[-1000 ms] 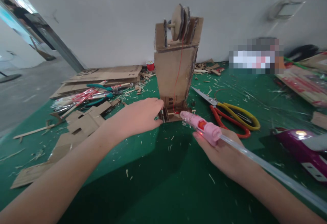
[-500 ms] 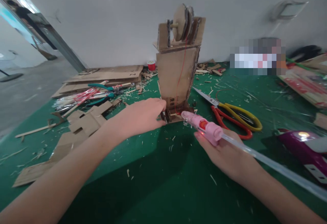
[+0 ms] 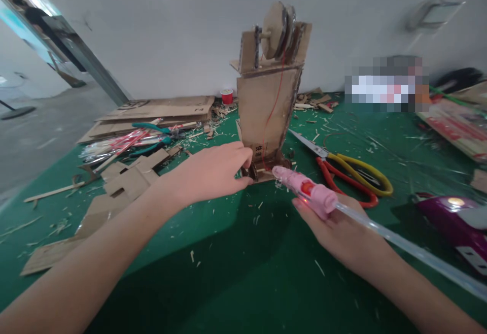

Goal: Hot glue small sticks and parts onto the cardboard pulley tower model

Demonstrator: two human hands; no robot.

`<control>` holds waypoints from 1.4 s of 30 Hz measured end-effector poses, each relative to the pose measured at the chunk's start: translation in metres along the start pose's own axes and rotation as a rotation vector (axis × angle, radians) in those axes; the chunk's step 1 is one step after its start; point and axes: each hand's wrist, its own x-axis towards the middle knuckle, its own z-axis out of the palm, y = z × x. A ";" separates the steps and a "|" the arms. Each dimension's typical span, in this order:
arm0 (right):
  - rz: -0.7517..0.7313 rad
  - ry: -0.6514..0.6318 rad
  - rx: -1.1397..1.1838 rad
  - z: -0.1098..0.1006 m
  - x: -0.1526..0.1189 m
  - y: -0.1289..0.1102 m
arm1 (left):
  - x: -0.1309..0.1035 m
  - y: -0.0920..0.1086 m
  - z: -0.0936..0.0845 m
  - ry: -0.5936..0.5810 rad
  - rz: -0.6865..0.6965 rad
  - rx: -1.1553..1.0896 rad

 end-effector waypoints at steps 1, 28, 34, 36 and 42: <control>0.001 0.003 -0.010 0.000 0.000 0.000 | 0.000 -0.001 0.001 0.005 0.006 -0.006; 0.069 0.034 -0.033 -0.002 0.000 -0.003 | 0.001 -0.007 0.005 -0.053 -0.128 0.016; 0.045 -0.016 0.040 -0.002 0.000 -0.001 | -0.001 -0.004 0.001 -0.043 -0.136 0.013; 0.050 -0.006 0.057 -0.002 0.001 -0.001 | -0.001 -0.004 0.000 -0.046 -0.135 0.007; 0.019 0.026 -0.017 -0.002 0.002 -0.001 | 0.000 -0.004 0.001 -0.026 -0.110 -0.007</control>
